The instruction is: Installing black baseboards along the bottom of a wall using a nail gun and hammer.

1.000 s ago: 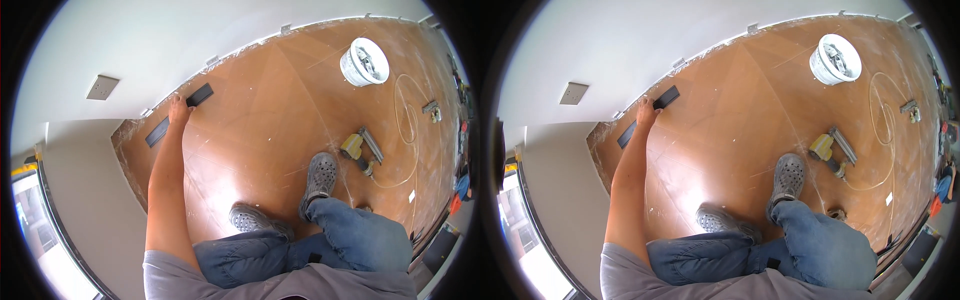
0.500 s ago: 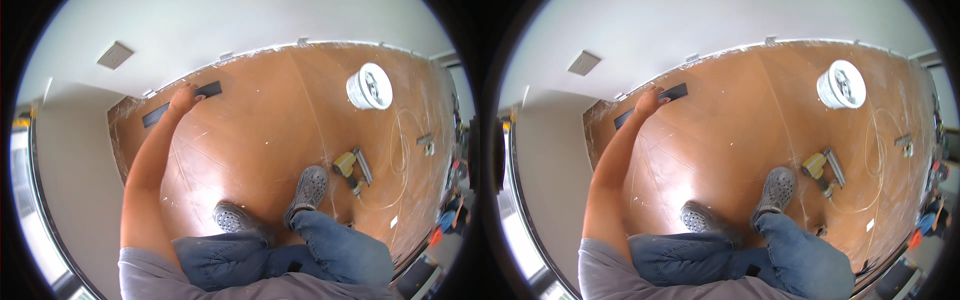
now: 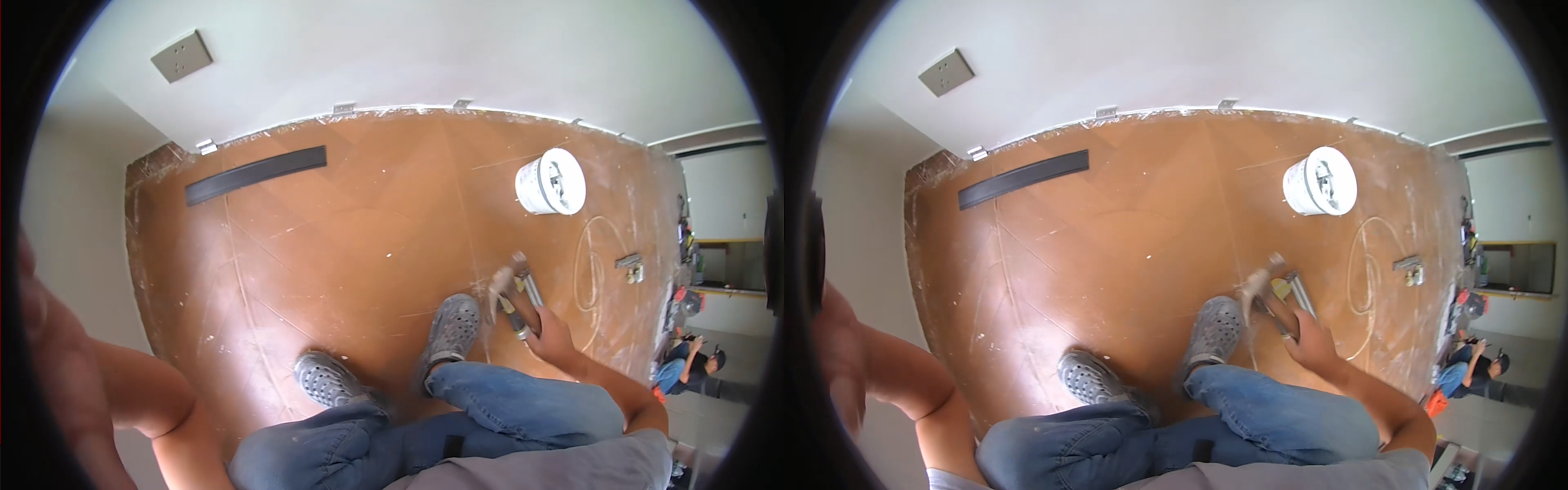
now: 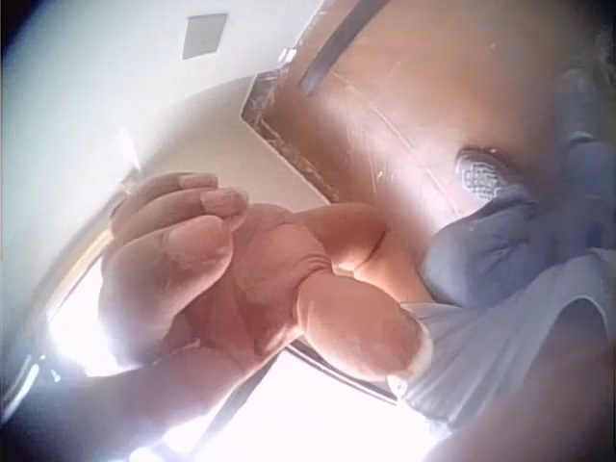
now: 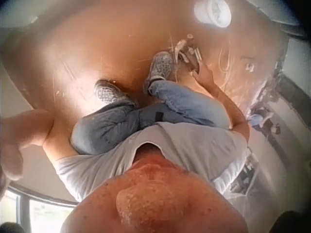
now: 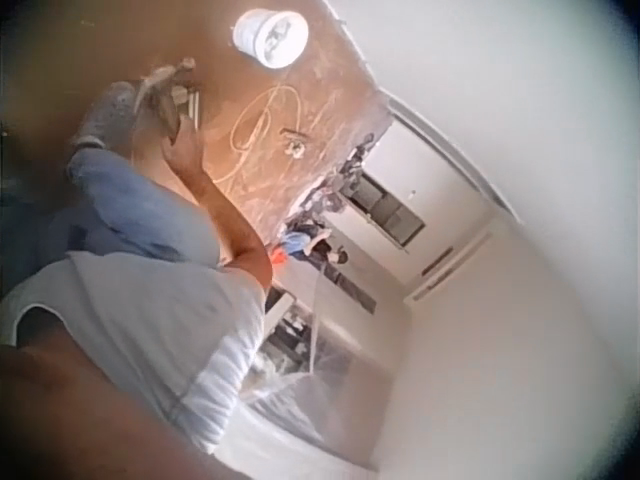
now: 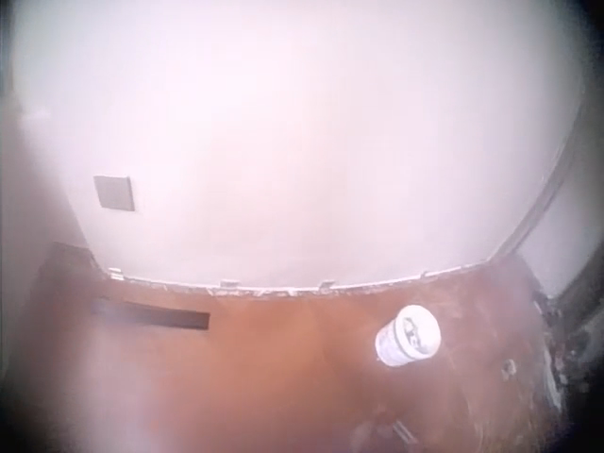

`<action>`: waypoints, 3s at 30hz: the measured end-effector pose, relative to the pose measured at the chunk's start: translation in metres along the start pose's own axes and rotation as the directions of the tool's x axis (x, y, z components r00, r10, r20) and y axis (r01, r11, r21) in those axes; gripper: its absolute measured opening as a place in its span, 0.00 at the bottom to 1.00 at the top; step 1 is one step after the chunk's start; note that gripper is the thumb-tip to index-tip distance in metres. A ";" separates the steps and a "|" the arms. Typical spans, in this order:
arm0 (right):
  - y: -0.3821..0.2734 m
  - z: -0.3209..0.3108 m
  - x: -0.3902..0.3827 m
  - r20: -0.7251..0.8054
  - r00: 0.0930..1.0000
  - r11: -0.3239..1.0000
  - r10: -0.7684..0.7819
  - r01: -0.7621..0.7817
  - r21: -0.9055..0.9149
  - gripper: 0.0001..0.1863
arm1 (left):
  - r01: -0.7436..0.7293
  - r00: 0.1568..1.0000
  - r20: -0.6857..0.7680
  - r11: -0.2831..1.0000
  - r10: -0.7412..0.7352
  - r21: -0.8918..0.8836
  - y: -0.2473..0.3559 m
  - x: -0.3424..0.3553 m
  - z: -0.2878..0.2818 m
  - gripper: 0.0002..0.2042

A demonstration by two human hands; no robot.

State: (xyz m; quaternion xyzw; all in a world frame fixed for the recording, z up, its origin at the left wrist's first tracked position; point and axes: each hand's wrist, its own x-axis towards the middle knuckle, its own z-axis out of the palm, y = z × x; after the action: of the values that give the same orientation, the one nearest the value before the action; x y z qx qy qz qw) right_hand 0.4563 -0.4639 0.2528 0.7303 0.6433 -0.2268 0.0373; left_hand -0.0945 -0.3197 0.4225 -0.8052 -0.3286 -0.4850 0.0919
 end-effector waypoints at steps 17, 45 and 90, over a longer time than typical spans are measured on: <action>-0.181 0.038 0.150 -0.035 0.945 0.269 -0.326 0.128 0.955 0.07 | 0.127 0.961 0.249 0.992 -0.123 0.001 -0.011 -0.084 0.021 0.12; -0.419 0.174 0.402 0.241 0.863 -0.698 0.445 0.165 0.697 0.13 | 0.478 0.640 0.337 0.702 -0.690 0.528 -0.208 -0.365 0.199 0.21; -0.122 0.101 0.323 0.224 0.888 0.911 -0.401 0.412 -0.003 0.26 | 0.443 0.688 0.282 0.694 -0.669 0.568 -0.220 -0.370 0.205 0.17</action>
State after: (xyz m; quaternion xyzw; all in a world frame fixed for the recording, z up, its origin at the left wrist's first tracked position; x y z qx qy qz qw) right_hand 0.3336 -0.1805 0.0688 0.5488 0.7794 -0.2921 0.0777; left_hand -0.1988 -0.2181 -0.0313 -0.7077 -0.6798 -0.1882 0.0393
